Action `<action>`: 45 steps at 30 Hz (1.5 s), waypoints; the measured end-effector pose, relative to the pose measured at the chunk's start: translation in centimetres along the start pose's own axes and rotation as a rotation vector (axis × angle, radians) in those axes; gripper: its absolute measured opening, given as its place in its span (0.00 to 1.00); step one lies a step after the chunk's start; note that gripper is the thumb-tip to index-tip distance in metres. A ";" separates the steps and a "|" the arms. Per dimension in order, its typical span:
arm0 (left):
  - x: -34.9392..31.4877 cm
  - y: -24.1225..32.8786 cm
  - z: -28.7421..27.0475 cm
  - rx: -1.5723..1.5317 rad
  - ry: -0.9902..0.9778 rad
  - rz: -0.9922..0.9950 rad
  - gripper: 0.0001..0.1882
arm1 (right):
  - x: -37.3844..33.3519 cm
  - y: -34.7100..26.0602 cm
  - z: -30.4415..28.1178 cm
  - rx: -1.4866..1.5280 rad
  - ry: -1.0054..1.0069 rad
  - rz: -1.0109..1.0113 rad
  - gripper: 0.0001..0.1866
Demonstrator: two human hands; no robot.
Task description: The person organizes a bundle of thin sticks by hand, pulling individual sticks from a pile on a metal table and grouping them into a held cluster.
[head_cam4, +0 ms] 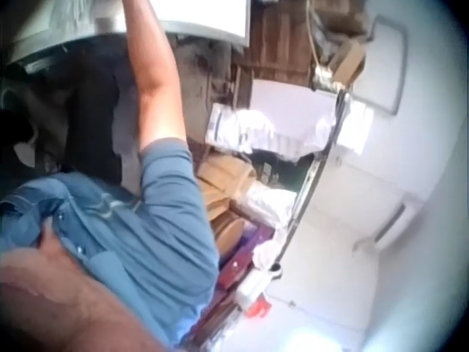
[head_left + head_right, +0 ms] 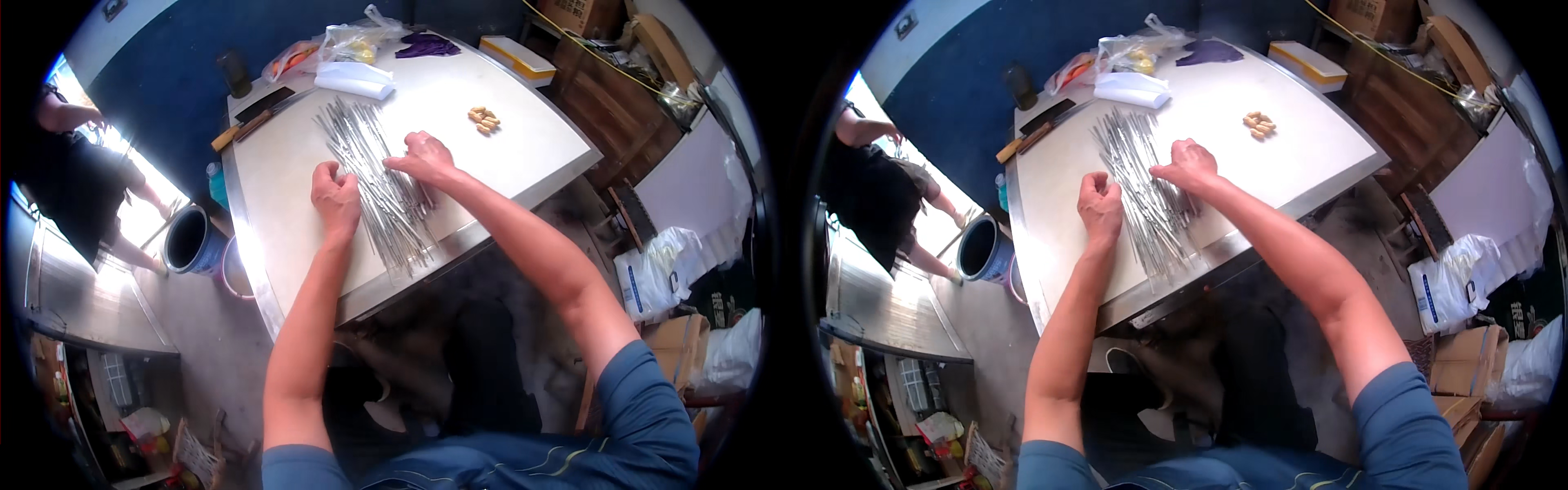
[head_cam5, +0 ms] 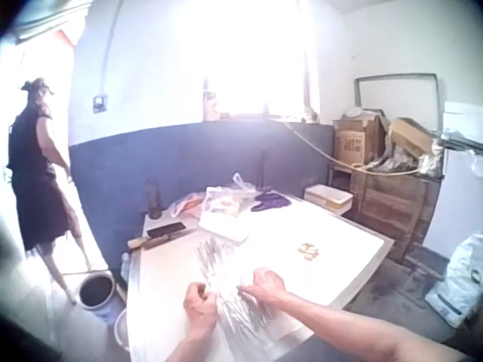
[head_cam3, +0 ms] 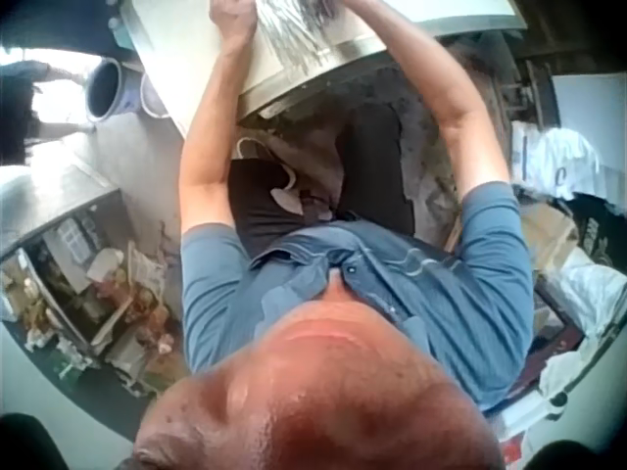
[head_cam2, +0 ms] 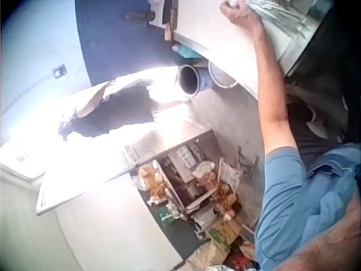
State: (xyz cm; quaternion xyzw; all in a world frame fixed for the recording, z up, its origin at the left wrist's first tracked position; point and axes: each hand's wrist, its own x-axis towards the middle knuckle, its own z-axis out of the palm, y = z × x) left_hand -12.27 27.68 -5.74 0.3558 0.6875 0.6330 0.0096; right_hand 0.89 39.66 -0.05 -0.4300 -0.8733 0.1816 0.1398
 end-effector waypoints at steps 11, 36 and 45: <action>0.0 -1.3 -4.6 0.027 -0.160 0.076 0.18 | 0.5 -3.5 0.9 0.291 -0.117 0.194 0.16; -0.1 -0.9 -5.1 0.116 -0.172 0.097 0.15 | -1.4 -1.6 0.6 0.572 -0.209 0.255 0.16; -0.2 -0.8 -5.0 0.085 -0.154 0.092 0.15 | -1.2 -4.1 -0.3 0.384 -0.250 0.212 0.18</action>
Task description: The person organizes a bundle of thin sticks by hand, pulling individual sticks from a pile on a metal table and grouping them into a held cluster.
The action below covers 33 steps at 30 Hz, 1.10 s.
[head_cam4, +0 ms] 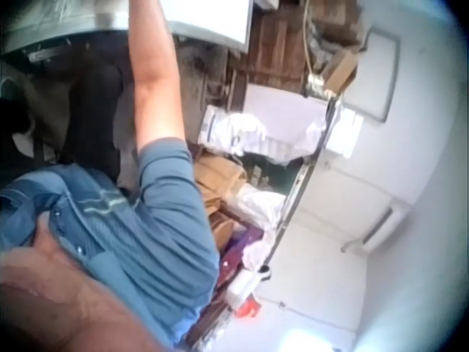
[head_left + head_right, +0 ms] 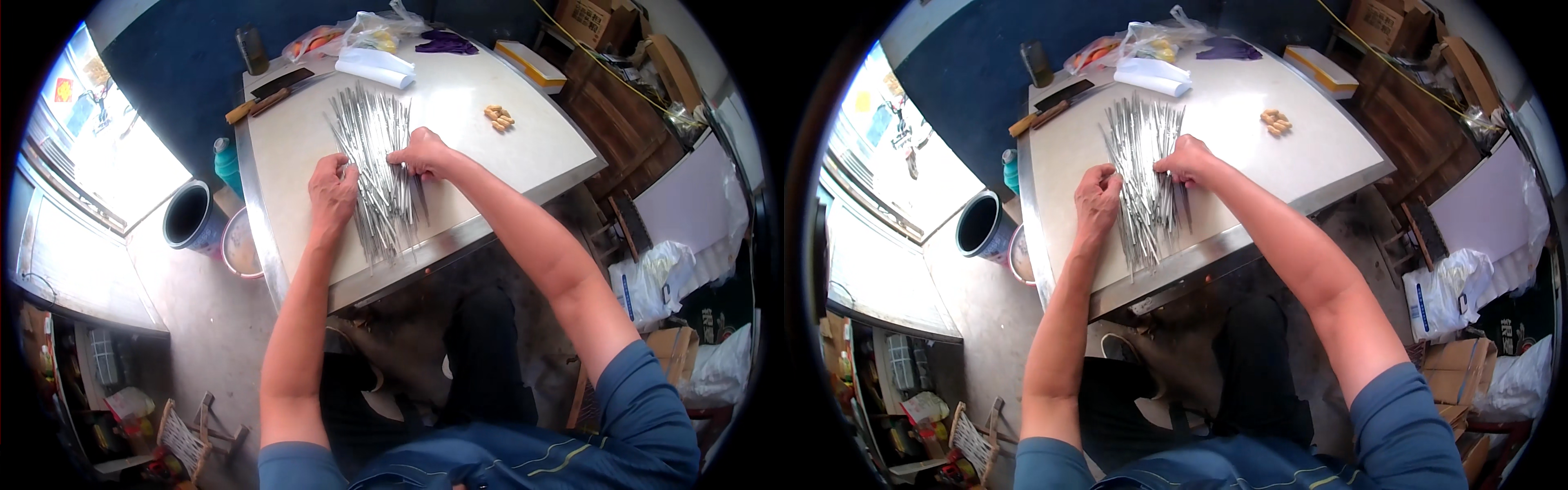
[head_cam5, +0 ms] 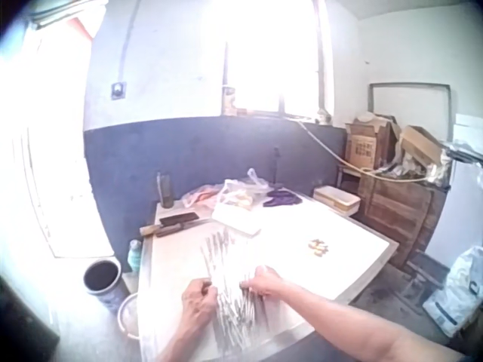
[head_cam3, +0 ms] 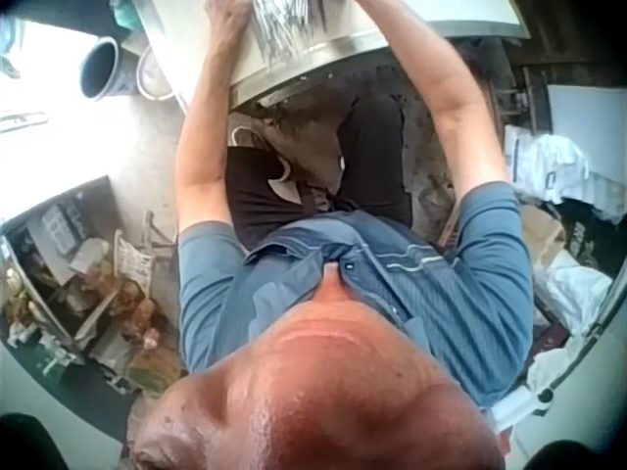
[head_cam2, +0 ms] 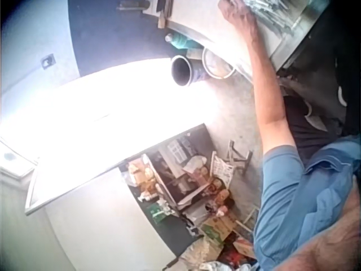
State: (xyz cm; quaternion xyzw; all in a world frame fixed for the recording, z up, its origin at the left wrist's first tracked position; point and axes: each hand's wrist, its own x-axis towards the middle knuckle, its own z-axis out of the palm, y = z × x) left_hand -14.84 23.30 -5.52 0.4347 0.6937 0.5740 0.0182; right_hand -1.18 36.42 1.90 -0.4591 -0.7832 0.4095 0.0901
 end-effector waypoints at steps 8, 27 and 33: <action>-0.1 0.3 -0.3 -0.048 -0.012 -0.054 0.15 | 1.3 -0.4 0.9 0.049 -0.051 0.121 0.13; 0.2 -0.3 -0.9 -0.324 0.052 -0.120 0.13 | -2.6 3.2 0.1 0.765 0.012 0.061 0.05; -0.3 0.5 -2.4 -0.486 0.052 -0.276 0.16 | -7.0 0.6 1.7 0.696 -0.001 -0.257 0.05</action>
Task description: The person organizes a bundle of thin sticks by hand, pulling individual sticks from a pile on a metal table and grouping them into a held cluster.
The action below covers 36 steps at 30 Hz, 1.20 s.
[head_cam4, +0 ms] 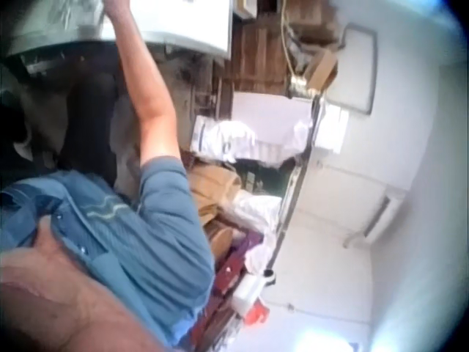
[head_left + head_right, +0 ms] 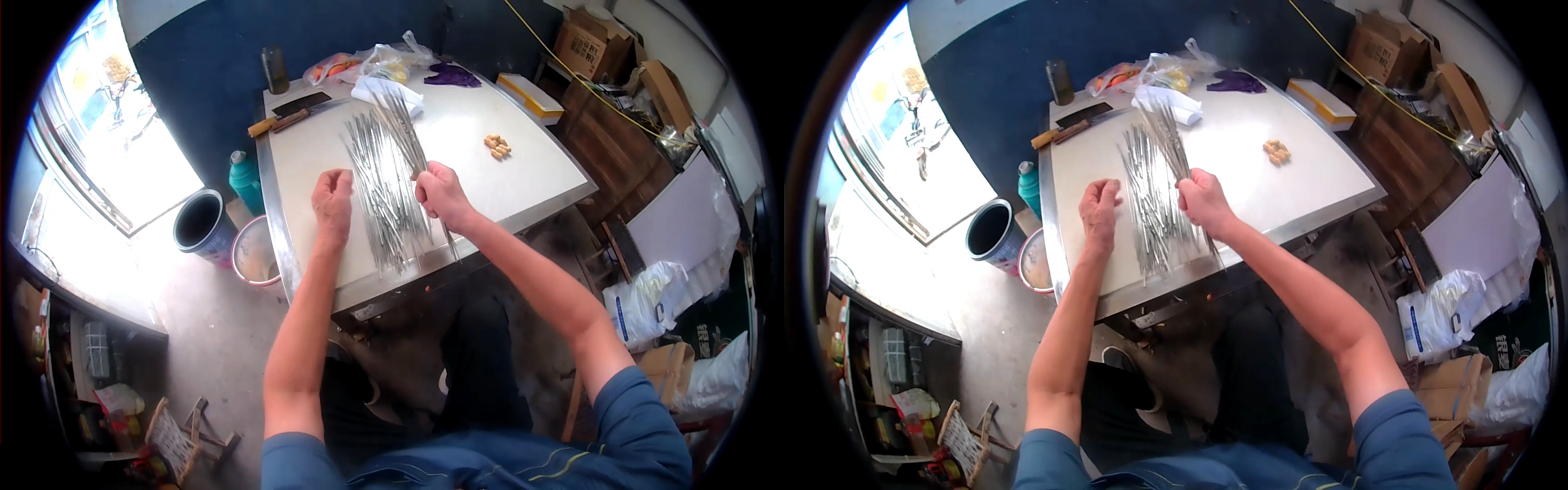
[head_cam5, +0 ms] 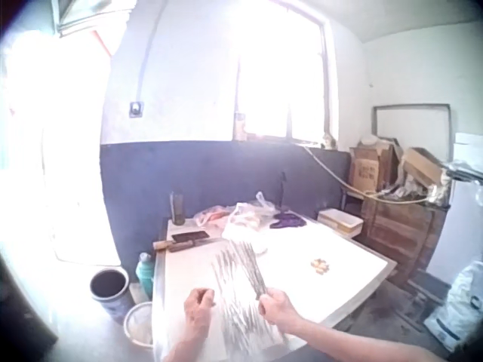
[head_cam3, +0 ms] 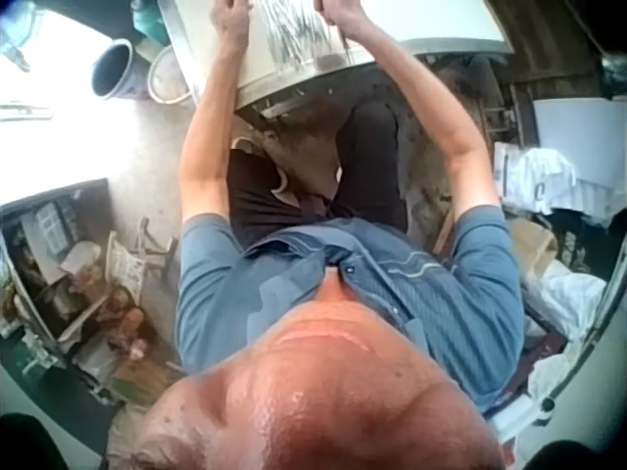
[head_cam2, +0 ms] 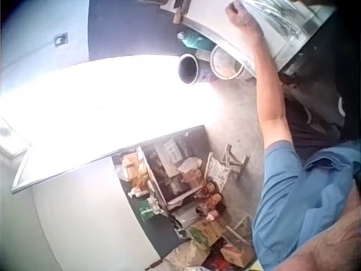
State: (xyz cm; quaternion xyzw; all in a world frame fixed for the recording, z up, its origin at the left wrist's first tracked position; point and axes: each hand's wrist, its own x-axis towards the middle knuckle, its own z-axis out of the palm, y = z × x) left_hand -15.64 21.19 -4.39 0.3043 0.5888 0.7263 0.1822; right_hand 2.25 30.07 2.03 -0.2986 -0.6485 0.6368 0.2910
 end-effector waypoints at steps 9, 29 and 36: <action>0.3 11.4 -2.2 -0.807 -0.502 -0.349 0.13 | -2.4 -1.6 9.5 -0.174 -0.221 -0.414 0.08; -2.5 11.3 -5.2 -0.131 -0.289 0.053 0.15 | -0.5 3.0 14.5 -0.190 -0.269 -0.397 0.06; -3.3 11.7 -4.7 -0.080 -0.341 0.034 0.16 | -1.2 1.4 14.2 -0.105 -0.426 -0.076 0.07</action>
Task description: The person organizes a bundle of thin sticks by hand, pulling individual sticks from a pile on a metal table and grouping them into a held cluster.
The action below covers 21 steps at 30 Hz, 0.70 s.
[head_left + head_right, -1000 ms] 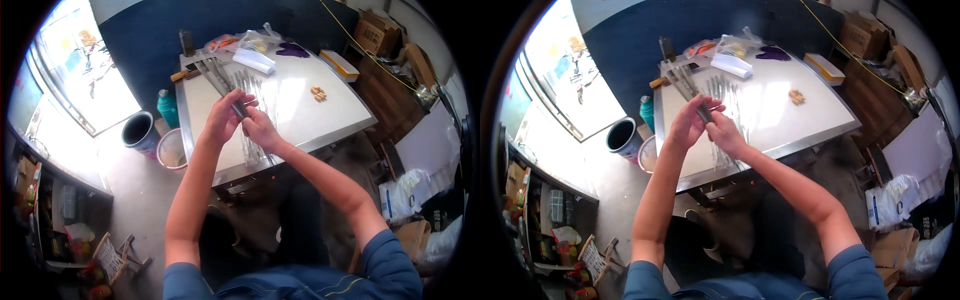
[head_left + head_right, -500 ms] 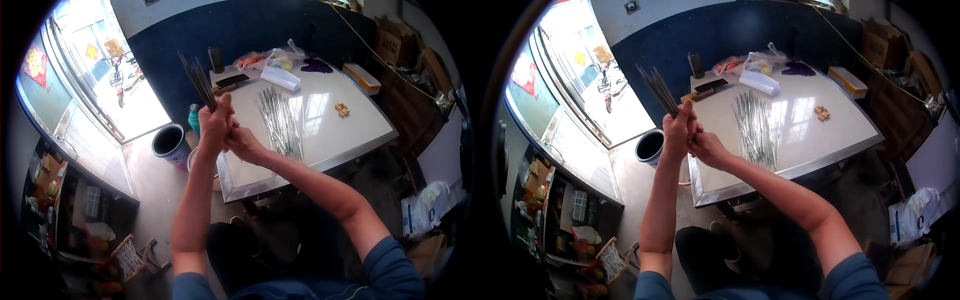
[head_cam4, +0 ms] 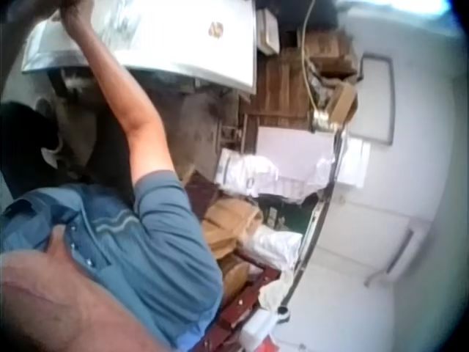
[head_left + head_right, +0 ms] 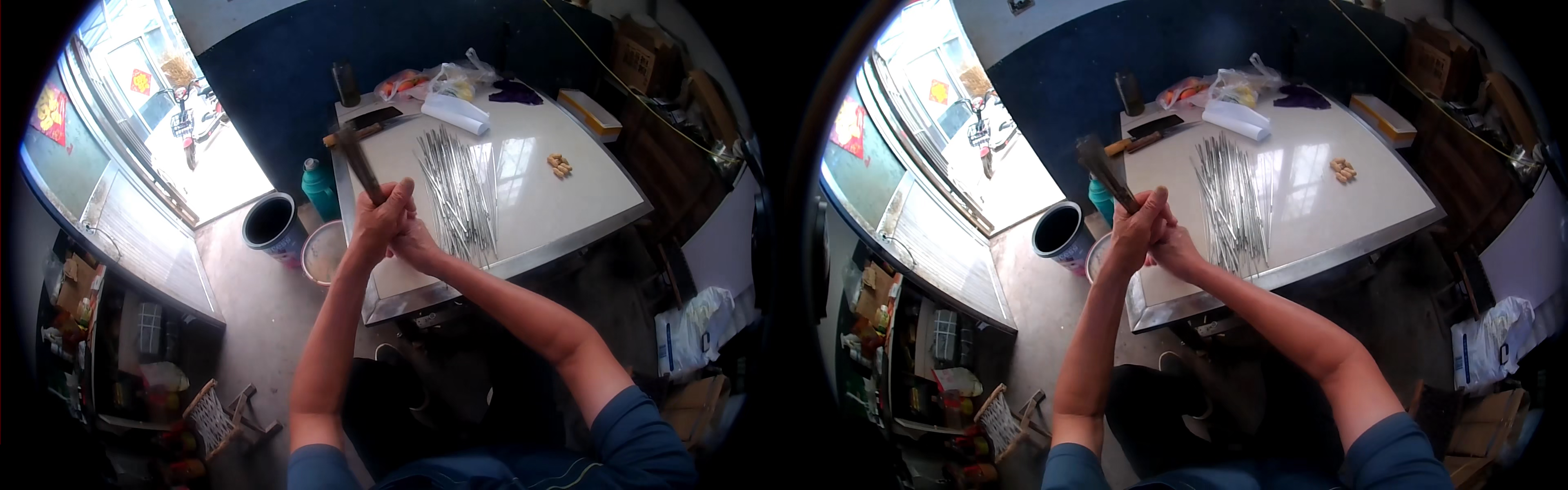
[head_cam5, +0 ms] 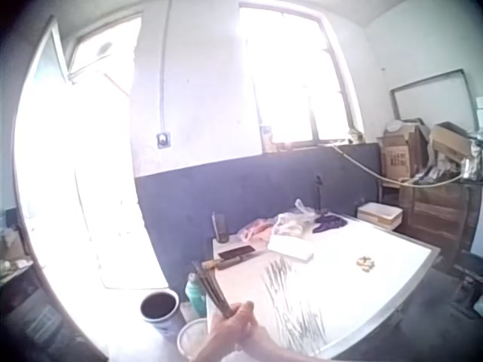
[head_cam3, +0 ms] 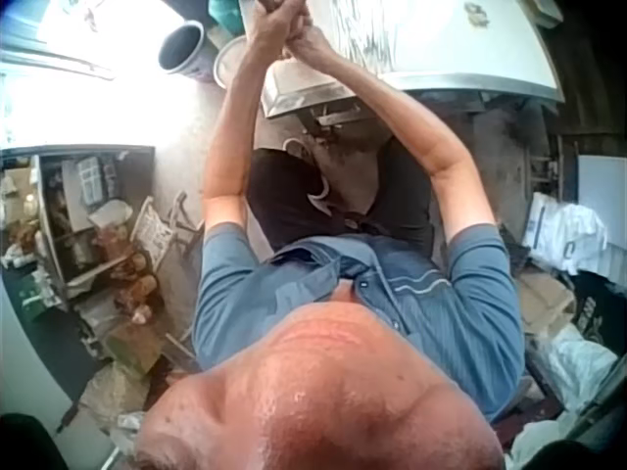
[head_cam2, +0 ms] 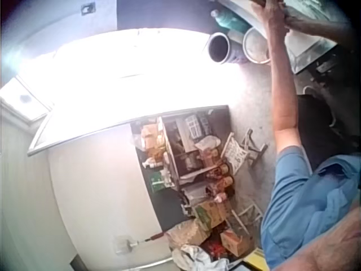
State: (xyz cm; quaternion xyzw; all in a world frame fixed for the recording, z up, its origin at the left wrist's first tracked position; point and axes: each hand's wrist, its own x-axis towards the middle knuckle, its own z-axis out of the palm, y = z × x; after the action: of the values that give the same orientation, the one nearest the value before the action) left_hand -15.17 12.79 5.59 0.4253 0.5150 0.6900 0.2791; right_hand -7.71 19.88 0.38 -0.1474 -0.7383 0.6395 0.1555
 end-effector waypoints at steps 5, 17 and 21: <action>-0.4 0.3 2.6 0.204 -0.029 0.060 0.21 | -0.3 1.8 1.2 -0.022 0.209 -0.410 0.08; -4.5 -0.3 -0.5 -0.380 0.083 -0.154 0.21 | -7.3 -0.3 1.1 -0.077 -0.021 -0.041 0.11; -8.6 -1.2 0.9 -0.492 0.068 -0.226 0.21 | -12.5 -1.1 0.9 0.064 -0.098 0.055 0.13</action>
State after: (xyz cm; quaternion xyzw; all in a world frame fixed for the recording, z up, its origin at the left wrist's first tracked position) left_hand -10.31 6.53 1.96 0.2612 0.3850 0.7726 0.4320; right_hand 3.30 13.73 0.86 -0.1312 -0.7197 0.6734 0.1063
